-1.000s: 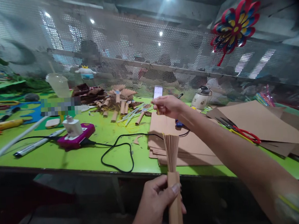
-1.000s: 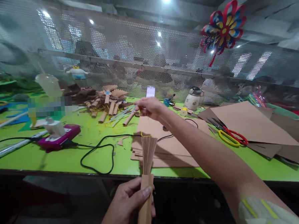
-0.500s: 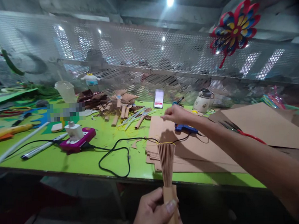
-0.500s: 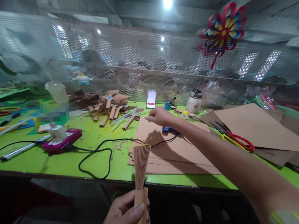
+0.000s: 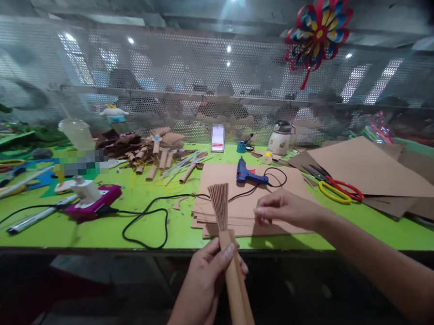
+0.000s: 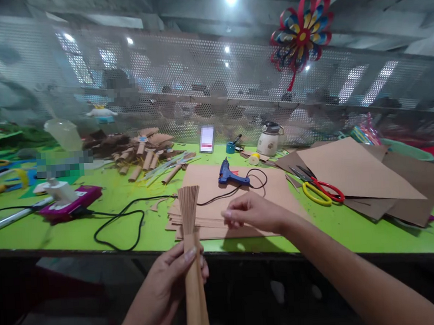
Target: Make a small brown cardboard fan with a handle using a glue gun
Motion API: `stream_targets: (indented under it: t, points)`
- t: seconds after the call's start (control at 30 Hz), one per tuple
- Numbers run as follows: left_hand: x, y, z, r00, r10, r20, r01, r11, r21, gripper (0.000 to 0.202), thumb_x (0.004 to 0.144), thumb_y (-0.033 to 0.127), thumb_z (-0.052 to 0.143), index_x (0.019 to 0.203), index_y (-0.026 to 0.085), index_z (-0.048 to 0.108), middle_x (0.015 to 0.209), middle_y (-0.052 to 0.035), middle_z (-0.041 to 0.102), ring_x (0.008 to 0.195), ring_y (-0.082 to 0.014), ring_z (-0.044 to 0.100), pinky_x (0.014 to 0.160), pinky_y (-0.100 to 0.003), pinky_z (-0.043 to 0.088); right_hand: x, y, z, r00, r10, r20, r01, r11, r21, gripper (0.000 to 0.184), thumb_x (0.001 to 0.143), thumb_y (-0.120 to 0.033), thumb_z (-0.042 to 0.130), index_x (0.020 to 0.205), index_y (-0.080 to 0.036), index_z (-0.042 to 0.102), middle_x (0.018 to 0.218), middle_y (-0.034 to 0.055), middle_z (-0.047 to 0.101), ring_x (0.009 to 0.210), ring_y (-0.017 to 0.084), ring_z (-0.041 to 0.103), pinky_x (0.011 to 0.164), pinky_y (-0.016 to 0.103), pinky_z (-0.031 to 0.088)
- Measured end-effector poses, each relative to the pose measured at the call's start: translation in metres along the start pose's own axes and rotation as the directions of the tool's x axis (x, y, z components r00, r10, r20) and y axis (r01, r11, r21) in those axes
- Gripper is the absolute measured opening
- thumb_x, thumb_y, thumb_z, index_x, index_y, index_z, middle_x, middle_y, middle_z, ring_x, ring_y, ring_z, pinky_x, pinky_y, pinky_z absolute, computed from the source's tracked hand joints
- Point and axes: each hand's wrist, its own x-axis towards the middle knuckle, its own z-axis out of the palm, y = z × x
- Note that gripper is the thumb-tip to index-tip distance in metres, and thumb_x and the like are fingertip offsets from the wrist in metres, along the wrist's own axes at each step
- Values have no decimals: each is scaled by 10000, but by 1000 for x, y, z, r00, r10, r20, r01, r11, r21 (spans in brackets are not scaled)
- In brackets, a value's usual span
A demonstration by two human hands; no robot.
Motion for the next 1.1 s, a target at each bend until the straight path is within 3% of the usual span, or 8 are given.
stream_targets:
  t: [0.13,0.27,0.4,0.8,0.93,1.1]
  points:
    - [10,11,9,1000,26,-11,-26,999,-23,219,785,323,675,912,146,660,750,-47,652,701,-127,571,679,-218,432,-28,4,42,995,33,89,-45,990,132,357,849,-439,588,755,-98,637,675,21,584,619,108,507,617,247,410]
    - [24,19,19,993,94,-69,-95,995,-7,210,757,311,704,884,147,680,780,-34,645,744,-128,579,688,-211,442,-43,10,78,999,47,25,-51,976,210,340,803,-439,645,762,-102,629,672,1,533,625,101,459,584,225,376]
    - [41,24,31,985,130,-115,-131,991,-2,181,752,302,700,835,142,686,730,-19,640,708,-110,566,657,-187,434,-44,15,95,997,76,2,-72,943,324,366,822,-482,602,783,-118,590,650,-11,515,567,88,456,528,207,378]
    - [76,23,49,996,84,-37,-84,996,-4,254,704,294,731,890,127,689,810,-45,699,676,-135,605,659,-232,463,-37,35,89,981,176,-86,-131,917,377,442,847,-600,486,743,-170,480,514,-34,542,384,56,426,400,175,283]
    - [80,23,51,996,74,-45,-74,997,1,251,710,267,712,925,148,662,812,-19,679,680,-115,589,644,-209,456,-39,43,88,980,187,-69,-139,891,432,465,822,-626,501,762,-165,493,507,-32,554,356,51,414,372,169,266]
    - [79,22,49,997,73,-37,-72,997,21,140,746,259,651,844,165,617,726,29,605,616,-86,531,549,-173,423,-44,45,84,986,166,-24,-136,877,461,473,808,-626,517,719,-162,493,483,-34,546,332,44,393,355,165,253]
